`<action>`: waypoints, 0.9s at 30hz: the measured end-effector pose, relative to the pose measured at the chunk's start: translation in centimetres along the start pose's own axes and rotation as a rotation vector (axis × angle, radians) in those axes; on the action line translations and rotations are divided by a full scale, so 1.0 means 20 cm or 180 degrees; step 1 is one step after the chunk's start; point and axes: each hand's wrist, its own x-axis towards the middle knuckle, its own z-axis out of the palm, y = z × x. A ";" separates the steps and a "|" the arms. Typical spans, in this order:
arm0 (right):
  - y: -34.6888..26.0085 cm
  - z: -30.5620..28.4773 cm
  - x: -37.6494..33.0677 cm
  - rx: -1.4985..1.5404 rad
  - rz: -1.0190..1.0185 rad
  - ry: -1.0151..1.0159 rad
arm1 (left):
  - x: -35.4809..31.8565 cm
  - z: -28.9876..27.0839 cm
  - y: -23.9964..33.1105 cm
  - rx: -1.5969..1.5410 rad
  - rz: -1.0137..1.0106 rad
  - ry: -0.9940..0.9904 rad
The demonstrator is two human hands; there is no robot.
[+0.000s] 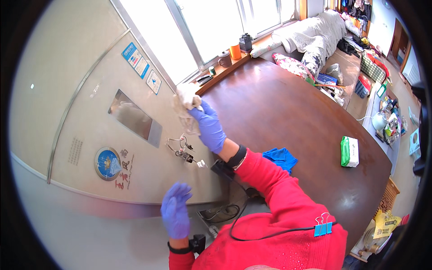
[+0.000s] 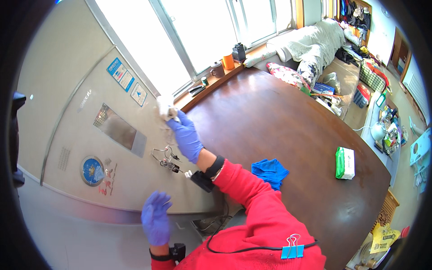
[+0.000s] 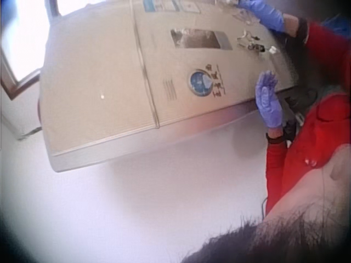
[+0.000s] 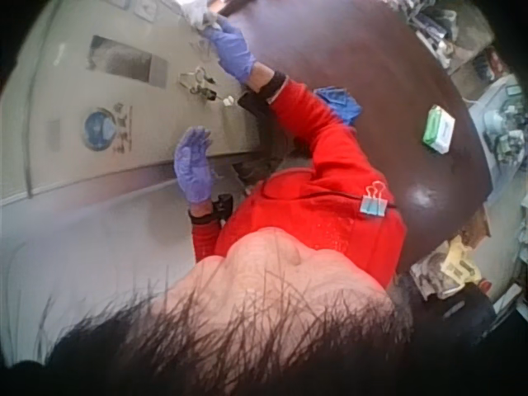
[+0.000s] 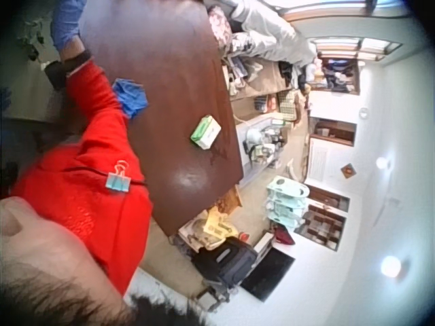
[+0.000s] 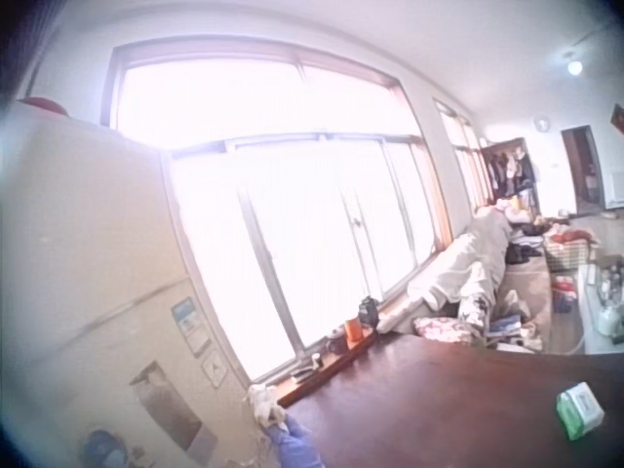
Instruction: The person wipes the side of a refrigerator, a wooden table, a window sill, and a wall-mounted radiator using cloths. They move between surfaces, handling items like a small toy and a stool while cleaning.
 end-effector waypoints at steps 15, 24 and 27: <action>0.44 -1.29 0.46 -0.0907 0.0642 0.0940 | -0.06 -0.24 0.44 0.2965 0.3362 0.3086; 0.56 -1.61 0.57 -0.0717 0.0645 0.1159 | 0.12 -0.11 0.45 0.3439 0.2694 0.3682; 0.58 -1.68 0.59 -0.0050 0.0816 0.1050 | 0.07 -0.18 0.44 0.4322 0.1990 0.4463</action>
